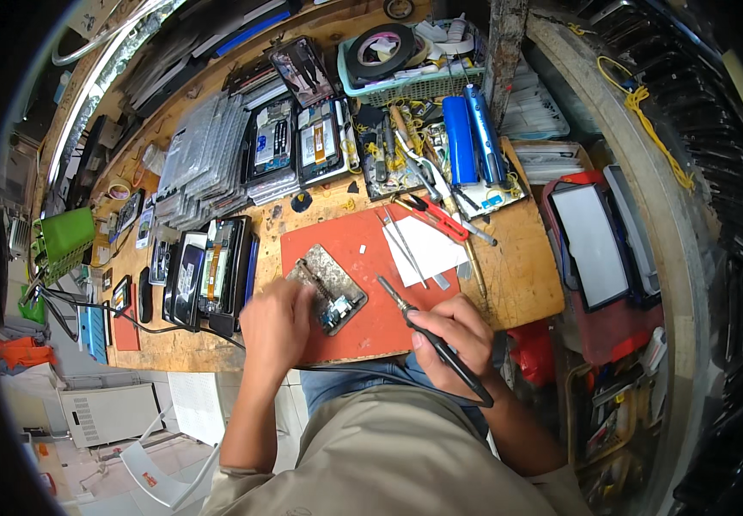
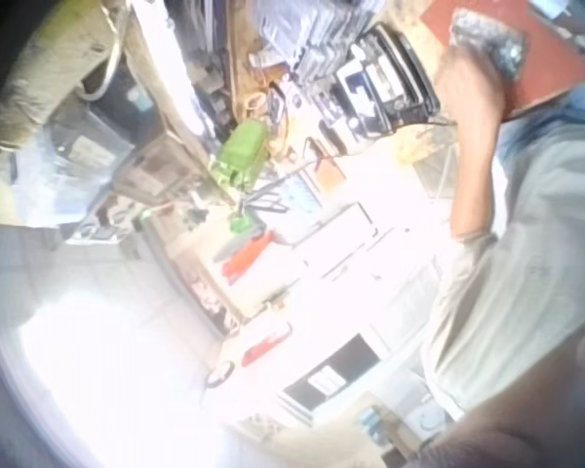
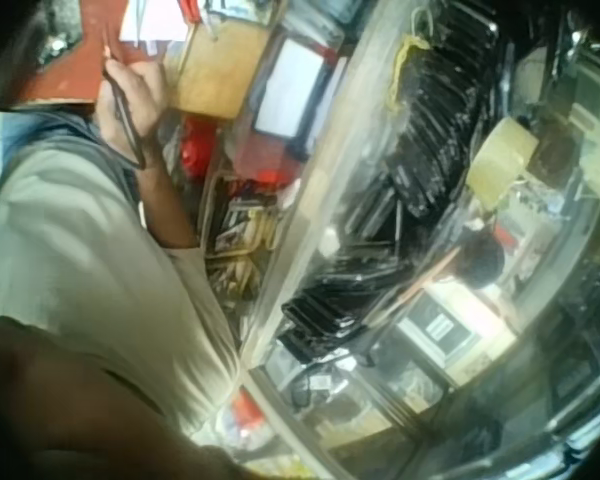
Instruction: The person uses a soldering iron and solder to repair a small circuit board. They apply flux, heat the components, and add solder to the joints. The person then uses a magnifying lamp to inspect the work and applies a substance from a small container to the board.
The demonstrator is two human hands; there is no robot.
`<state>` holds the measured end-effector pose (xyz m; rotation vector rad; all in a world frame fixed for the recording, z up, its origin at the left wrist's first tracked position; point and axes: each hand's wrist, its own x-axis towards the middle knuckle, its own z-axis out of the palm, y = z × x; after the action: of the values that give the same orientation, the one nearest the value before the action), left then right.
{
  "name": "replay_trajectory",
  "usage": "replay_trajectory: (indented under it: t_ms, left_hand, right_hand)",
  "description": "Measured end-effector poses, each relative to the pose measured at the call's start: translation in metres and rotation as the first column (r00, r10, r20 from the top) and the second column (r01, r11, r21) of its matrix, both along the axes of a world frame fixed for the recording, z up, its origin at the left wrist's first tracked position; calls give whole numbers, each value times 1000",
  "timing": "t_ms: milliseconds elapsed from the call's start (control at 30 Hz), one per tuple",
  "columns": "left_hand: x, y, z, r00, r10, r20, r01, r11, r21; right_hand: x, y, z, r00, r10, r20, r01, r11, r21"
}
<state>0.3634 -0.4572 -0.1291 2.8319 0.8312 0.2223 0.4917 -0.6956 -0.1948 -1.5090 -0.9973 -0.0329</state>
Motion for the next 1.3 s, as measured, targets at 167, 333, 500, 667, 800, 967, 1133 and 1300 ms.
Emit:
replay_trajectory:
  t_ms: [167,333,500,667,800,967,1133,1300]
  left_hand:
    - [-12,-10,3,999,34,-14,-37,921,-387]
    - [-6,17,-7,993,12,-115,-74,829,-555]
    - [-6,26,-11,974,212,-76,-179,524,-832]
    - [-30,31,7,967,72,-244,-252,402,-880]
    - [-62,29,14,963,202,177,-43,766,-642]
    - [-73,14,-9,952,-291,97,235,894,382]
    - [-81,6,-19,940,-288,185,217,920,327]
    - [-102,17,-10,855,-191,481,250,966,-61]
  right_hand:
    - [3,7,-3,998,9,66,-9,1000,-9]
    - [3,10,-5,989,14,150,-14,1000,-1]
    - [-3,8,-3,995,-22,95,20,999,26]
    - [-10,14,-2,987,-133,88,129,991,46]
    - [-10,21,0,985,-42,169,49,998,-36]
    - [-28,63,5,913,-6,407,75,985,-154]
    - [-47,99,10,886,-9,465,199,911,-362]
    - [-36,102,9,842,-110,528,343,865,-367]
